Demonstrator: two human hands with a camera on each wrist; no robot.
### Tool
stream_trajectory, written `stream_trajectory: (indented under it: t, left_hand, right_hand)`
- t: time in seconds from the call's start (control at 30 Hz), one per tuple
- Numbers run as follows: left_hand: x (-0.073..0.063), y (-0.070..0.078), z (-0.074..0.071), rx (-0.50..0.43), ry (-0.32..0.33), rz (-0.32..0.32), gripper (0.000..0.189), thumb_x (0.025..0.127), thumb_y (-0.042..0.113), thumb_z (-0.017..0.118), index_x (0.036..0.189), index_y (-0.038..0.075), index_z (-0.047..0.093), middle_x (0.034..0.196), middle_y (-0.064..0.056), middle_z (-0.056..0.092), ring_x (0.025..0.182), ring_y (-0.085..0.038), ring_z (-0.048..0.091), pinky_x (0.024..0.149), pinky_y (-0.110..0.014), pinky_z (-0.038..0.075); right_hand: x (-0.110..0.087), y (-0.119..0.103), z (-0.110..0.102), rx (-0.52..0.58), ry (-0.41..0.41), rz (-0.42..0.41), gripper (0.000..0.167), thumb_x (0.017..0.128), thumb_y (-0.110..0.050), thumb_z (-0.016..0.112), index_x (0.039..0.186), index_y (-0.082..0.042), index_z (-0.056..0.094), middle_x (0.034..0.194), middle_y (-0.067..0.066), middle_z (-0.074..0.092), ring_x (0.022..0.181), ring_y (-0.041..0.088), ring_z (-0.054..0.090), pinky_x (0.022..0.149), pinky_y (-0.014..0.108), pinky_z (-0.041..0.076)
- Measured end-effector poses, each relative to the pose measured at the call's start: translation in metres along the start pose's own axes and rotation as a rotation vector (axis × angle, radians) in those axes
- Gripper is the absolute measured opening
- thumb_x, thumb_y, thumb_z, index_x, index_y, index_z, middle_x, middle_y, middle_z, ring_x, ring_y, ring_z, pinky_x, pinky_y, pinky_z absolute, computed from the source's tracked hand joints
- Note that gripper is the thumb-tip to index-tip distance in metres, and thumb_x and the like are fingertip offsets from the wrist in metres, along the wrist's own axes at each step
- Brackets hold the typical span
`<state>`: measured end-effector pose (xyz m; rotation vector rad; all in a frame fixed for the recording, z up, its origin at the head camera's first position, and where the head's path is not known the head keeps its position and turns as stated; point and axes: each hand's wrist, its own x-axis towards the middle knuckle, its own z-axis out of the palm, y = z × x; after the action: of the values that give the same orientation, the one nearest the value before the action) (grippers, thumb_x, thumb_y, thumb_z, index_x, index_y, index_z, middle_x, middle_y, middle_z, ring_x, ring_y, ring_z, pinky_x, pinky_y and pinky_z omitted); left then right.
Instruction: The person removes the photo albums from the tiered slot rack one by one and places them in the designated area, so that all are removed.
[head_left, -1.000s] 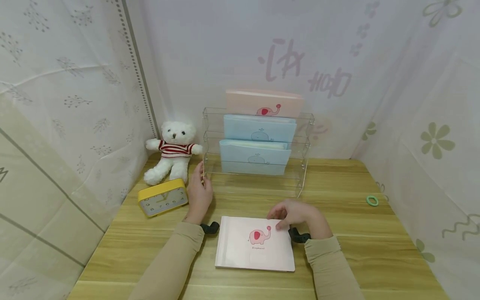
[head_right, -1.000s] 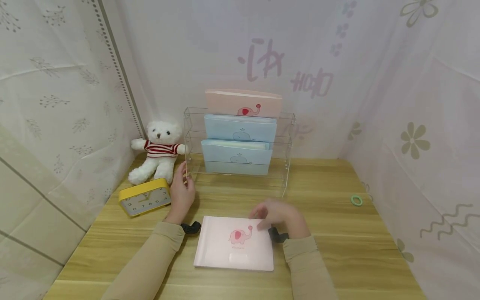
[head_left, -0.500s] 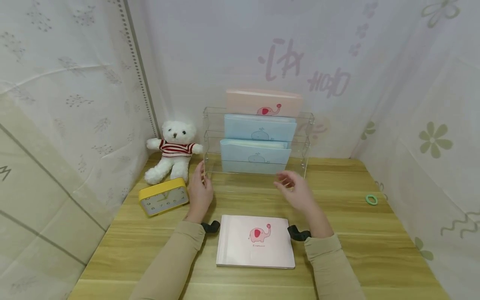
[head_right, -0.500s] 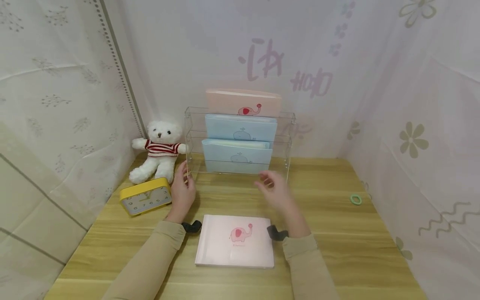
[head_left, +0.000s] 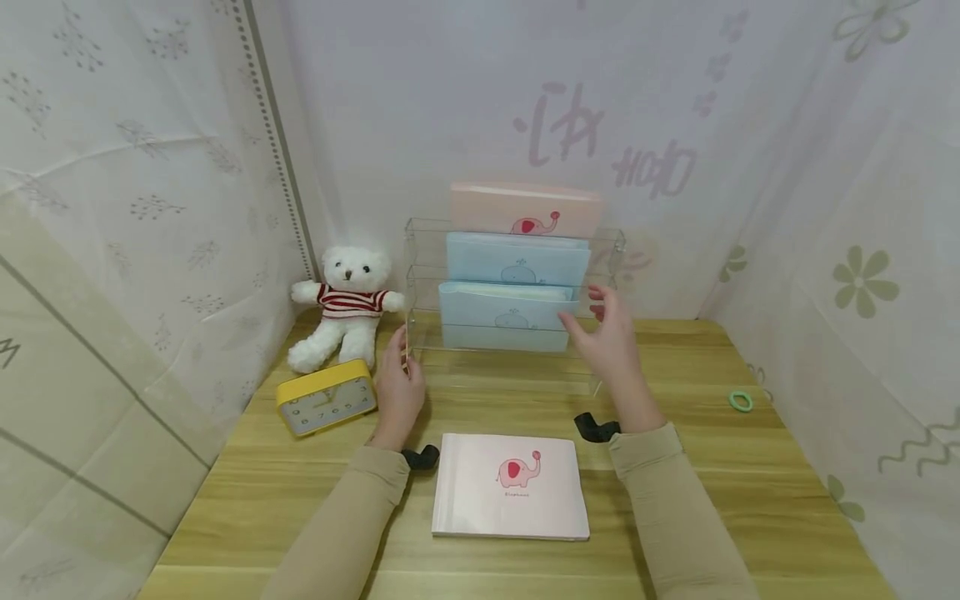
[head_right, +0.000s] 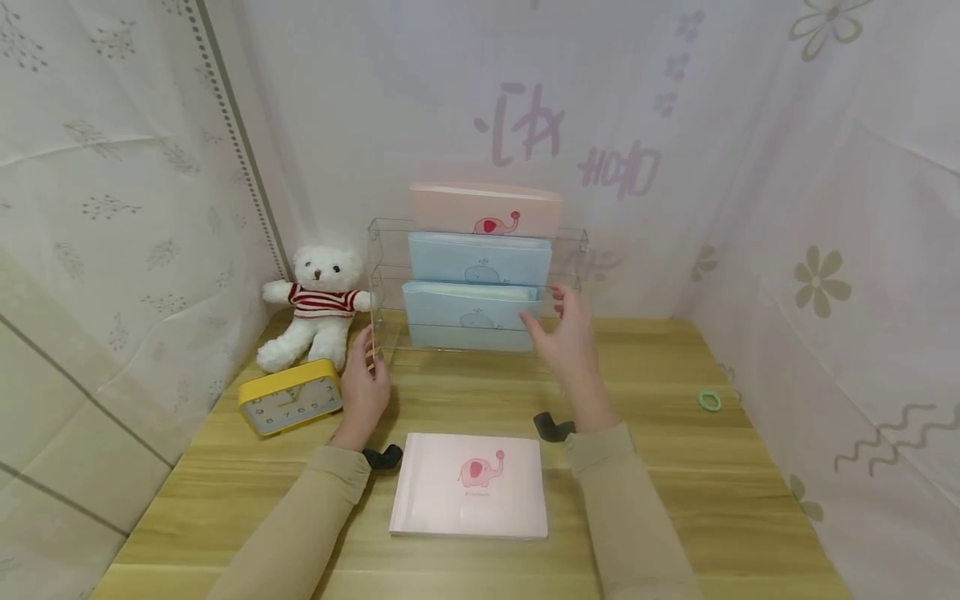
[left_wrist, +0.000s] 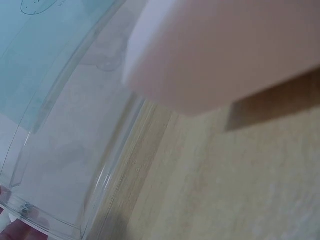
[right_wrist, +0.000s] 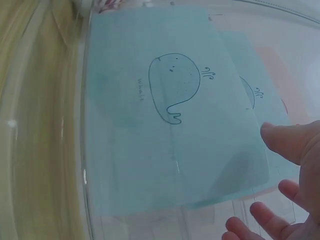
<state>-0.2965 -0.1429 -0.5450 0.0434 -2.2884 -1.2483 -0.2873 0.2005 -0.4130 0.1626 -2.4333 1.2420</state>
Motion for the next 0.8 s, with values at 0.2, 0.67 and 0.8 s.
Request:
stream_trajectory:
  t: [0.2, 0.67, 0.8]
  left_hand:
    - [0.000, -0.002, 0.002, 0.007, 0.004, -0.007, 0.059, 0.110, 0.006, 0.051, 0.167, 0.019, 0.046, 0.144, -0.023, 0.065, 0.123, -0.045, 0.067, 0.104, -0.063, 0.052]
    - [-0.001, -0.003, 0.004, 0.001, 0.047, 0.030, 0.059, 0.106, 0.007, 0.051, 0.165, 0.017, 0.049, 0.139, -0.026, 0.067, 0.116, -0.046, 0.068, 0.096, -0.064, 0.053]
    - [-0.001, -0.004, 0.004, -0.004, 0.062, 0.043, 0.059, 0.106, 0.007, 0.052, 0.164, 0.017, 0.051, 0.137, -0.025, 0.068, 0.114, -0.045, 0.068, 0.096, -0.065, 0.052]
  right_hand:
    - [0.013, -0.009, 0.008, 0.087, -0.078, 0.043, 0.083, 0.100, -0.040, 0.082, 0.165, -0.009, 0.040, 0.156, 0.024, 0.053, 0.142, 0.045, 0.056, 0.125, 0.061, 0.047]
    - [0.029, -0.024, 0.018, -0.028, -0.166, -0.005, 0.061, 0.098, -0.037, 0.084, 0.148, -0.012, 0.062, 0.142, 0.017, 0.067, 0.136, 0.038, 0.060, 0.118, 0.061, 0.050]
    - [0.036, -0.025, 0.019, -0.057, -0.244, -0.057, 0.051, 0.100, -0.034, 0.083, 0.145, -0.015, 0.068, 0.142, 0.015, 0.069, 0.139, 0.036, 0.061, 0.122, 0.060, 0.049]
